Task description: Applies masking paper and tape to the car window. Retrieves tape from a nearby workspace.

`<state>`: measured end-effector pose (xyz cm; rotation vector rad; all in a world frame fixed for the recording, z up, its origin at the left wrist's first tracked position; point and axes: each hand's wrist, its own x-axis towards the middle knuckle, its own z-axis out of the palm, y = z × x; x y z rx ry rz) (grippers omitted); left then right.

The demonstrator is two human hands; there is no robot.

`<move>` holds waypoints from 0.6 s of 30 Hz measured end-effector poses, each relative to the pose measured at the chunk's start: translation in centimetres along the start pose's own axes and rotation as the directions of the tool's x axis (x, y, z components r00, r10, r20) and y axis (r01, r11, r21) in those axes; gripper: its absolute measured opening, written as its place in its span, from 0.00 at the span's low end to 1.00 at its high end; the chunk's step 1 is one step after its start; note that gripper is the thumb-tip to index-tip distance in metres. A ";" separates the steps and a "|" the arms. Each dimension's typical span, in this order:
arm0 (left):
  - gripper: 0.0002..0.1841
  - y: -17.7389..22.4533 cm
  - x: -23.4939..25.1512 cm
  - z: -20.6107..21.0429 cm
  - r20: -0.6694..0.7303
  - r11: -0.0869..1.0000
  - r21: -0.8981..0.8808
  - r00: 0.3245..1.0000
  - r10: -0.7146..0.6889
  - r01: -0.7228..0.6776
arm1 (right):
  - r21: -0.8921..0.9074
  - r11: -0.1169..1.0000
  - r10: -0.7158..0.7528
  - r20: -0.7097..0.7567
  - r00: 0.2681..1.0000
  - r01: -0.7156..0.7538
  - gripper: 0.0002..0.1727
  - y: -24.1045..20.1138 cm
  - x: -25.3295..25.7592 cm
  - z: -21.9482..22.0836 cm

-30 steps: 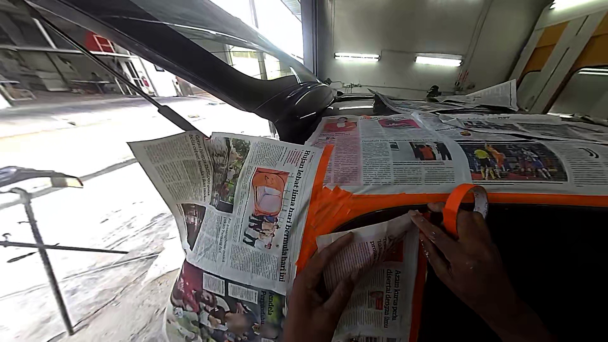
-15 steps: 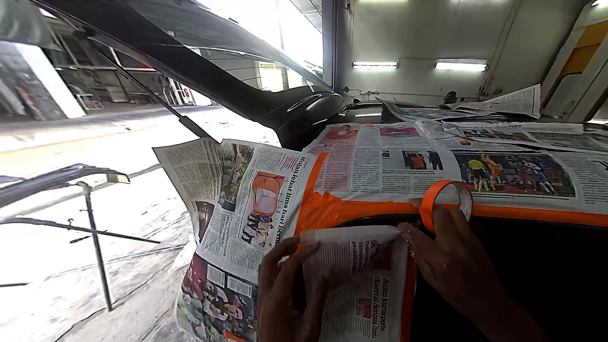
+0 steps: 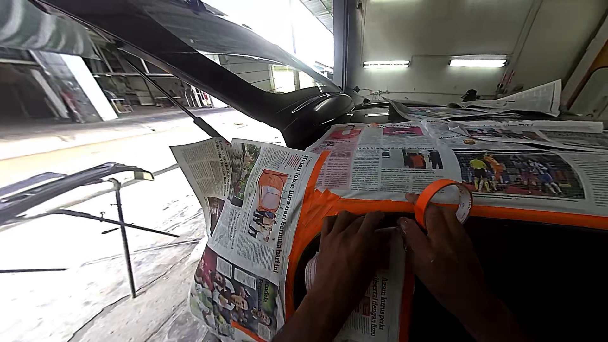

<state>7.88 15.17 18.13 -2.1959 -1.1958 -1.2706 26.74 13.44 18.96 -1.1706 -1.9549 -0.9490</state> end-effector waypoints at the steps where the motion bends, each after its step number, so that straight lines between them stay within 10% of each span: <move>1: 0.12 -0.2 0.0 -0.1 -0.007 0.999 0.016 0.999 -0.038 0.038 | -0.001 1.000 0.016 -0.017 1.000 -0.016 0.09 -0.1 0.1 0.2; 18: 0.14 -5.2 -7.2 -0.9 -0.103 0.903 -0.134 0.901 -0.421 0.407 | 0.035 0.998 0.059 -0.147 0.987 -0.055 0.09 -1.1 0.0 1.6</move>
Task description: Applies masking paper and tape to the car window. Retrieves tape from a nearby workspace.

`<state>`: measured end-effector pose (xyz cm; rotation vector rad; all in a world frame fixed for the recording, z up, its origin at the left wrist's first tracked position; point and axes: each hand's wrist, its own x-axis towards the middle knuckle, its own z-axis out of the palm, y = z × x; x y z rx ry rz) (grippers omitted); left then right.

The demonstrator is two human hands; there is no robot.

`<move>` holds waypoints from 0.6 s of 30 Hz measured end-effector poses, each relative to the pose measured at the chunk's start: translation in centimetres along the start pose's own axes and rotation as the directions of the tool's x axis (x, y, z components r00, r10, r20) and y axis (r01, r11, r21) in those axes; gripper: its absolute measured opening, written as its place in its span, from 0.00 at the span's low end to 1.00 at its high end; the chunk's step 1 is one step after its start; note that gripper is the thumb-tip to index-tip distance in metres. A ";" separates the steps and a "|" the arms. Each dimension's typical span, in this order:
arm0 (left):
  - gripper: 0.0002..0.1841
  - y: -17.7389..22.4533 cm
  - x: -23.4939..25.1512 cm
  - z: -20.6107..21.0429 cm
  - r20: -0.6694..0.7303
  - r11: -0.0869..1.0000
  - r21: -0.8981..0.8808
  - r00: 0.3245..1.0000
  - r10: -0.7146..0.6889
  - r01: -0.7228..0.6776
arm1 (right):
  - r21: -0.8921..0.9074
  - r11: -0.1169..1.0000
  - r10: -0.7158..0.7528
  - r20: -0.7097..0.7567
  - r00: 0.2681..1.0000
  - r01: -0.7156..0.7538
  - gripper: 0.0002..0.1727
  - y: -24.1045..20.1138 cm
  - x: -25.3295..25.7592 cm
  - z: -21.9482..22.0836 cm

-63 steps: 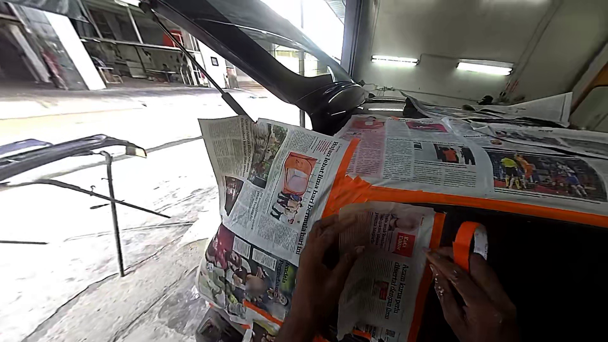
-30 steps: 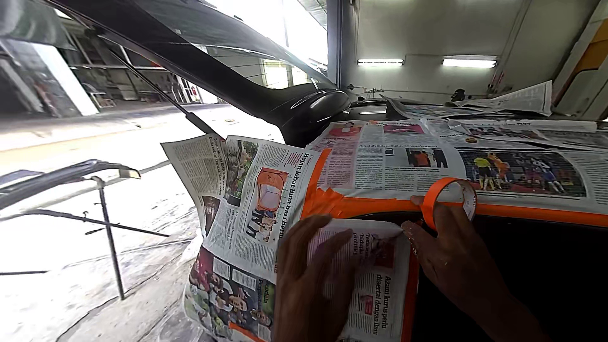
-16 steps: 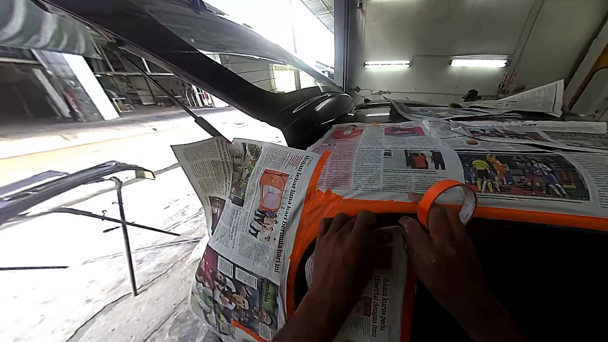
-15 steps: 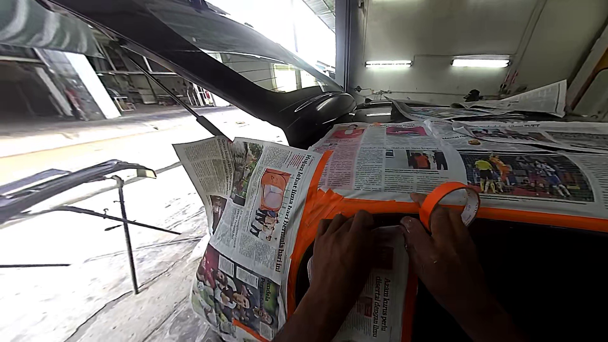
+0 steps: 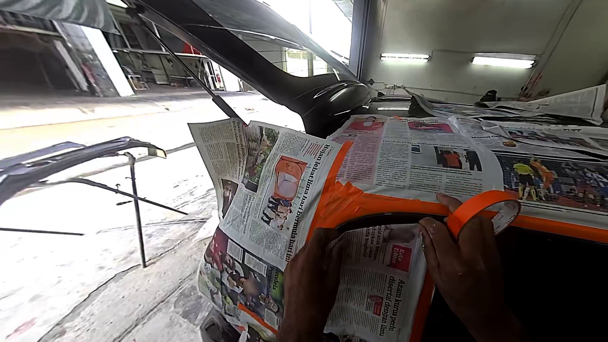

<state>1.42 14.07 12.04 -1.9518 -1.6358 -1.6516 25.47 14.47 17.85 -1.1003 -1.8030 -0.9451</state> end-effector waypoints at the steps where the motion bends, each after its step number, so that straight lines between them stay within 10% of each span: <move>1: 0.14 0.0 -0.2 0.1 -0.003 1.000 -0.016 1.000 -0.019 0.019 | 0.001 1.000 -0.002 -0.004 1.000 0.002 0.09 0.0 0.0 0.0; 13: 0.13 0.4 0.0 0.7 -0.164 0.996 0.090 0.986 -0.010 0.025 | 0.049 0.996 -0.072 -0.018 0.997 0.073 0.11 -0.6 0.1 0.8; 18: 0.08 4.2 -0.8 2.8 -0.087 0.869 -0.438 0.973 0.213 -0.229 | 0.033 0.997 -0.068 0.017 0.998 0.067 0.10 -0.7 0.3 0.6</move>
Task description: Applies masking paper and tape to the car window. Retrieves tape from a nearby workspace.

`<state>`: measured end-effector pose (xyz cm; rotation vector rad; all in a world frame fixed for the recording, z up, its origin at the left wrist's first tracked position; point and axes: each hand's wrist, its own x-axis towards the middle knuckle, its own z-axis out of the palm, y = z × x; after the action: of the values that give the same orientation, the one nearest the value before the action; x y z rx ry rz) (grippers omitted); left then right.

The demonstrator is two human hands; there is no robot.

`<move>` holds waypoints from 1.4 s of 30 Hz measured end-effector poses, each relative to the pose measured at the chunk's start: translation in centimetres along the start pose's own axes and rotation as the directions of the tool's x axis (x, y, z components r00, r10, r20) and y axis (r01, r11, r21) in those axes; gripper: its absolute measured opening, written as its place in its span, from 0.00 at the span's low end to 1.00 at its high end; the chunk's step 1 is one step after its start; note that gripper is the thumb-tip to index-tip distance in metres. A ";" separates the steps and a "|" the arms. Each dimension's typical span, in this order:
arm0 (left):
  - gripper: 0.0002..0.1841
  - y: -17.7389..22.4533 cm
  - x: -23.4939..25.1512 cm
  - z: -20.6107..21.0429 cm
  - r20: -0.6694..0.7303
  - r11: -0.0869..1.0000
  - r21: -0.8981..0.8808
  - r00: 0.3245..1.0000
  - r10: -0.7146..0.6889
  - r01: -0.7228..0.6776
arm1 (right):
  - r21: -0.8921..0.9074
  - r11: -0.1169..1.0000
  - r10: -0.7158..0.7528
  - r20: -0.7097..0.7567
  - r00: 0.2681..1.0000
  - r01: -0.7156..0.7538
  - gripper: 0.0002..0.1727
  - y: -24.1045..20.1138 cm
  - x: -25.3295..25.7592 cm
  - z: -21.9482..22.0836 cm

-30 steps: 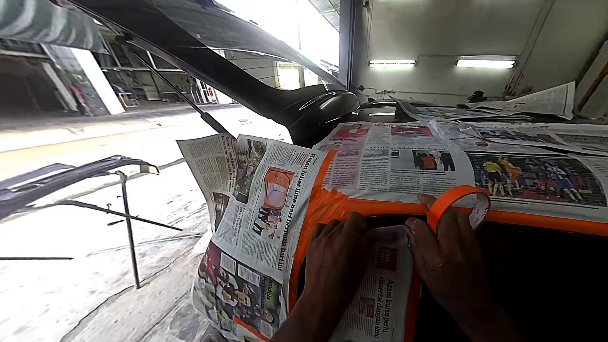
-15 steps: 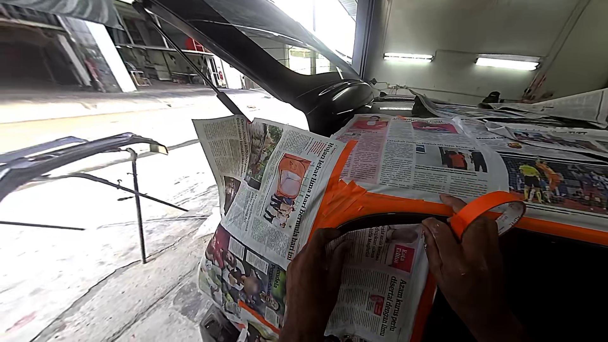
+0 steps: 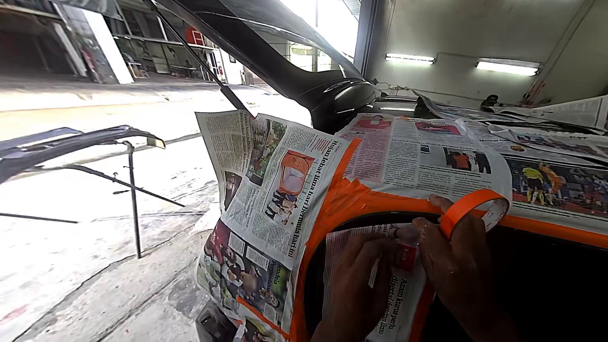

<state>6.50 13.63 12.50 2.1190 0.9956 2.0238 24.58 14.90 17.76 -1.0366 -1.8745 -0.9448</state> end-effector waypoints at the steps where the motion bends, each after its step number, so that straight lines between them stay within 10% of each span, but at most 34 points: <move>1: 0.10 0.0 0.0 1.0 0.054 0.986 -0.164 0.998 -0.034 0.043 | -0.003 1.000 0.010 -0.001 1.000 -0.010 0.09 -0.1 0.0 -0.1; 6: 0.14 -0.9 0.5 1.3 0.154 0.779 -0.569 0.965 -0.213 0.263 | 0.087 0.995 0.040 0.034 0.999 -0.043 0.09 -0.5 -2.1 -2.6; 12: 0.27 -1.3 1.0 0.0 0.320 0.781 -0.608 0.945 0.075 0.143 | 0.178 0.984 -0.030 0.347 0.938 -0.034 0.09 -3.2 -4.6 -5.4; 16: 0.17 -1.4 0.8 0.2 0.309 0.838 -0.543 0.942 0.133 0.060 | 0.182 0.983 -0.041 0.380 0.924 -0.030 0.10 -3.7 -4.8 -5.4; 42: 0.07 0.1 0.2 1.6 0.212 0.764 -0.589 0.963 -0.167 0.262 | -0.063 0.965 0.263 0.145 0.954 -0.256 0.12 -6.2 -3.5 -6.4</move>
<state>8.01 14.27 12.54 1.6764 0.4320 1.7242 22.08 5.88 15.97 -1.3773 -1.7885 -0.7728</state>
